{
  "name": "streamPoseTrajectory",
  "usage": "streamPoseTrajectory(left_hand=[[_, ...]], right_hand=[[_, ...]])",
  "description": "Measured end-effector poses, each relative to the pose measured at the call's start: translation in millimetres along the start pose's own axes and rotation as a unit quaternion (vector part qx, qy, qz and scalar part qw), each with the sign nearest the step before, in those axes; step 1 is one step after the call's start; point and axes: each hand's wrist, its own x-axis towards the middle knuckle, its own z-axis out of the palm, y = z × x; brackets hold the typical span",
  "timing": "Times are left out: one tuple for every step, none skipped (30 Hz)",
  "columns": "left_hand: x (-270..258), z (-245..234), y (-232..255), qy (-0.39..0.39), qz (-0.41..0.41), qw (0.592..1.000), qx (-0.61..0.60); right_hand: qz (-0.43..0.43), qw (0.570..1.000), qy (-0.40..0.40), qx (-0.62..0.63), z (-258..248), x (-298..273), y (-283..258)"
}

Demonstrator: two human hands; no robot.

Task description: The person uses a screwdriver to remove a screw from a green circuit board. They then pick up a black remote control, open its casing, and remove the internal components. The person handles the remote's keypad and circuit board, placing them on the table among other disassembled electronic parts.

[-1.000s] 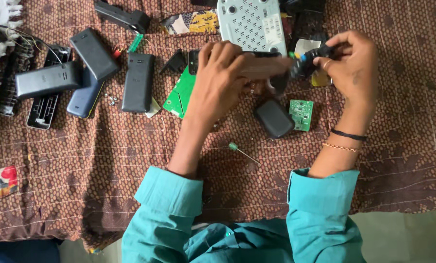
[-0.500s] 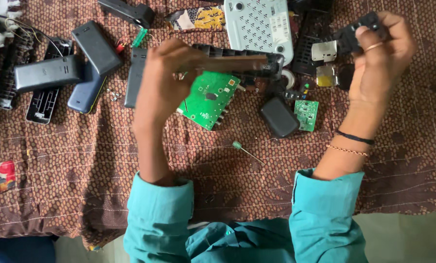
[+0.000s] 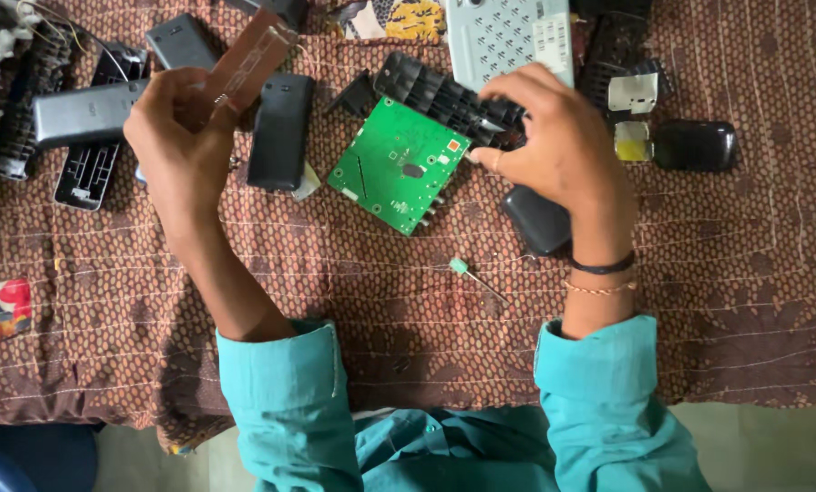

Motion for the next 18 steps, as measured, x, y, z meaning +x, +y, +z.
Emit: streamPoseTrajectory(left_hand=[[-0.8,-0.1,-4.8,0.002,-0.013,1.0,0.015],[-0.8,-0.2,-8.5,0.004,-0.026,0.999,0.03],[-0.6,-0.5,-11.3,0.007,-0.039,0.998,0.044],[0.0,-1.1,-13.3,0.012,-0.022,0.999,0.04],[0.0,-0.5,-14.5,0.018,-0.005,0.999,0.035],[-0.5,0.8,-15.2,0.023,0.011,0.999,0.029],[-0.2,1.7,-15.8,0.02,0.003,1.0,0.015],[0.1,2.9,-16.3,0.017,-0.006,1.0,0.001],[-0.4,3.4,-16.5,0.014,-0.014,1.0,-0.014],[-0.2,3.0,-16.8,0.013,-0.026,0.999,-0.024],[-0.3,3.2,-17.1,0.013,-0.037,0.999,-0.035],[1.0,5.1,-17.3,0.01,-0.047,0.998,-0.047],[1.5,4.9,-17.9,0.015,-0.037,0.998,-0.038],[0.9,4.9,-18.5,0.018,-0.028,0.999,-0.031],[0.8,6.1,-19.3,0.02,-0.019,0.999,-0.025],[0.3,7.2,-20.3,0.021,-0.017,0.999,-0.023],[-0.1,8.1,-21.4,0.022,-0.014,0.999,-0.021],[-0.8,8.0,-22.4,0.025,-0.012,0.999,-0.018]], right_hand=[[-0.012,1.0,0.003,-0.02,6.2,0.5,-1.1],[-0.024,0.999,0.007,-0.04,10.6,1.3,-0.9],[-0.023,0.999,0.006,-0.039,11.8,1.5,0.3],[-0.024,0.999,0.006,-0.036,12.2,2.3,1.5],[-0.025,0.999,0.006,-0.033,12.7,3.0,2.6],[-0.011,1.0,-0.003,-0.014,12.9,2.8,3.8],[0.002,1.0,-0.012,0.005,12.7,2.4,5.2],[0.016,0.999,-0.021,0.025,12.7,2.2,6.5],[0.01,0.999,-0.022,0.031,13.5,2.0,8.1],[0.005,0.999,-0.02,0.037,15.3,2.2,9.9],[-0.001,0.999,-0.019,0.044,16.8,2.2,13.0],[-0.016,0.999,0.011,0.049,17.4,1.2,17.9],[-0.032,0.997,0.041,0.053,17.9,0.0,25.0],[-0.046,0.995,0.07,0.056,16.9,-3.5,34.8],[-0.022,0.991,0.123,0.042,13.5,-5.8,47.9],[0.001,0.985,0.173,0.028,7.7,-8.9,62.9],[-0.004,0.977,0.212,-0.017,0.4,-15.6,78.4],[-0.01,0.966,0.25,-0.061,-8.1,-21.9,94.8]])
